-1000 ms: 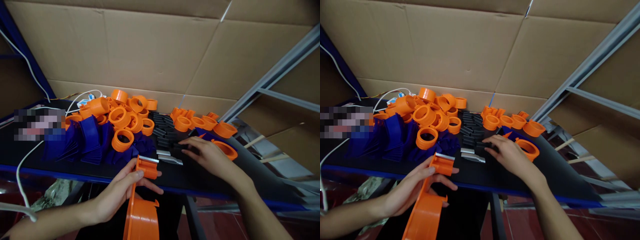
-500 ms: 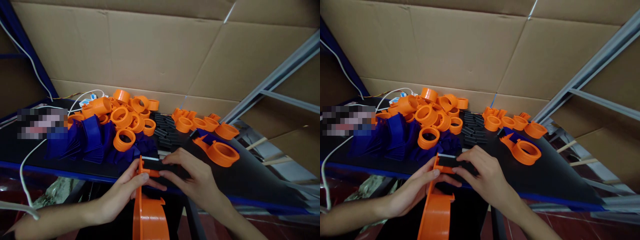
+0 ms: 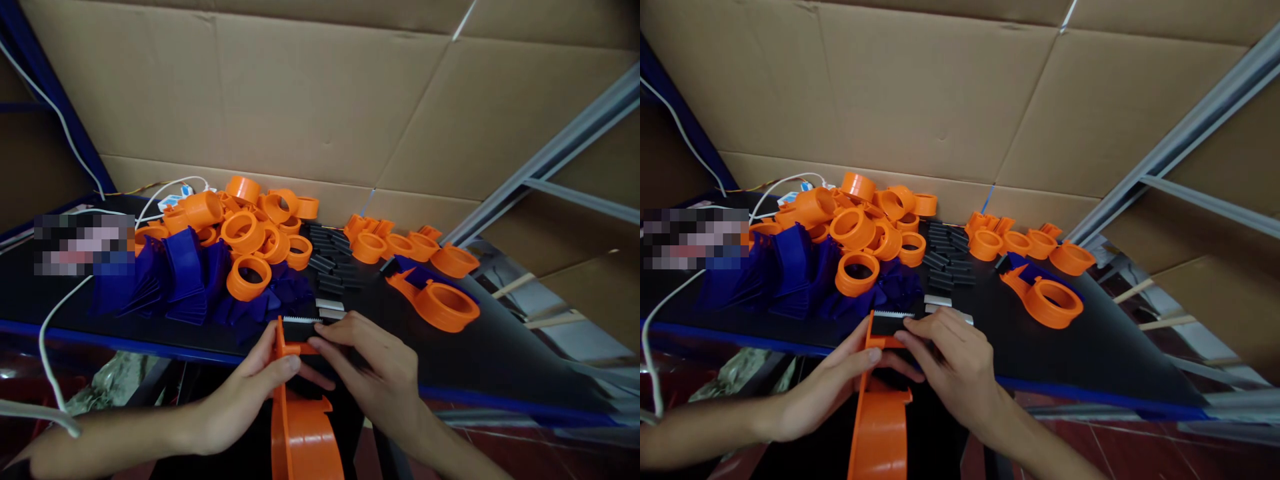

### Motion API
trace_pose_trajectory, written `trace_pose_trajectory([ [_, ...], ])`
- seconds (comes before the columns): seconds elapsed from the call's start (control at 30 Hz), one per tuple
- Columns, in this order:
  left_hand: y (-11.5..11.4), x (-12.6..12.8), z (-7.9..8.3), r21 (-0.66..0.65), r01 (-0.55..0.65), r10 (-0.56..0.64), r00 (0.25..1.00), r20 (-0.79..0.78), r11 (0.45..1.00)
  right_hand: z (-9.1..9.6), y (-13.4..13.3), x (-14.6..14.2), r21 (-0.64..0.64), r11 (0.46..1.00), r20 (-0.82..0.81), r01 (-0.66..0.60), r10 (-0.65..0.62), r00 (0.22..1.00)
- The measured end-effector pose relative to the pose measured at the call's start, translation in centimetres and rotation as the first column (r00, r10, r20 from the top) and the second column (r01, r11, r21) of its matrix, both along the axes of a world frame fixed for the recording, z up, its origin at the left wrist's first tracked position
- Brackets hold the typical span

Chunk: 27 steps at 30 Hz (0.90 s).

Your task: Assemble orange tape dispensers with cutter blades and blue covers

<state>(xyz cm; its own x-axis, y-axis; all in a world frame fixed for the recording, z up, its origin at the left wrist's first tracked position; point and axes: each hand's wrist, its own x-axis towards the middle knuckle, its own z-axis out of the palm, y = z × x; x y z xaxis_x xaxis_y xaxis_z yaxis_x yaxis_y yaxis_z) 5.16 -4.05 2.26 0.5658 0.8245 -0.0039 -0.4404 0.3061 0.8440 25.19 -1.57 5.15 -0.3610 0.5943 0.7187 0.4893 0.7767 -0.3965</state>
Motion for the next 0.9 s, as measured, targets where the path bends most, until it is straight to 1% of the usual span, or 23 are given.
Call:
trace_pose_trajectory([
  [0.1,0.0,0.2,0.1,-0.065,-0.008,0.01,0.999,0.037,0.998,0.3,-0.1,0.0,0.007,0.999,-0.002,-0.04,0.04,0.999],
  [0.2,0.0,0.4,0.4,-0.221,-0.039,0.058,0.995,0.08,0.974,0.9,-0.1,0.4,0.024,0.997,-0.023,-0.075,0.076,0.997],
  [0.23,0.1,0.4,0.5,-0.274,-0.059,0.084,0.993,0.081,0.96,1.0,0.1,0.7,0.008,0.998,-0.03,-0.063,0.063,0.998],
  [0.3,0.4,0.3,0.6,-0.358,-0.083,0.113,0.991,0.065,0.93,1.4,0.9,1.0,-0.05,0.999,-0.02,0.0,-0.001,1.0],
  [0.37,0.6,0.1,0.6,-0.411,-0.052,0.079,0.996,0.05,0.91,1.8,2.2,1.2,-0.132,0.988,0.061,0.076,-0.068,0.996],
  [0.4,0.7,-0.1,0.6,-0.423,-0.02,0.043,0.998,0.045,0.906,2.0,3.0,1.2,-0.163,0.981,0.127,0.108,-0.088,0.988],
  [0.47,0.7,-0.3,0.6,-0.414,0.023,-0.013,1.0,0.028,0.91,2.4,4.7,0.7,-0.191,0.972,0.282,0.137,-0.079,0.956],
  [0.57,0.6,-0.4,0.5,-0.35,-0.003,0.003,1.0,0.0,0.937,2.9,6.7,-0.5,-0.168,0.976,0.485,0.137,-0.039,0.874],
  [0.63,0.6,-0.5,0.4,-0.327,-0.001,0.003,1.0,0.004,0.945,2.9,7.7,-1.5,-0.145,0.978,0.573,0.149,-0.04,0.819],
  [0.73,0.6,-0.6,0.4,-0.328,0.037,-0.031,0.999,0.023,0.944,2.5,8.7,-2.4,-0.114,0.977,0.626,0.178,-0.069,0.777],
  [0.83,0.7,-0.7,0.4,-0.342,0.038,-0.028,0.999,0.032,0.939,1.7,9.4,-2.6,-0.091,0.971,0.628,0.22,-0.115,0.769],
  [0.9,0.8,-0.8,0.5,-0.354,0.036,-0.023,0.999,0.04,0.935,1.2,9.8,-2.4,-0.098,0.966,0.622,0.239,-0.128,0.772],
])
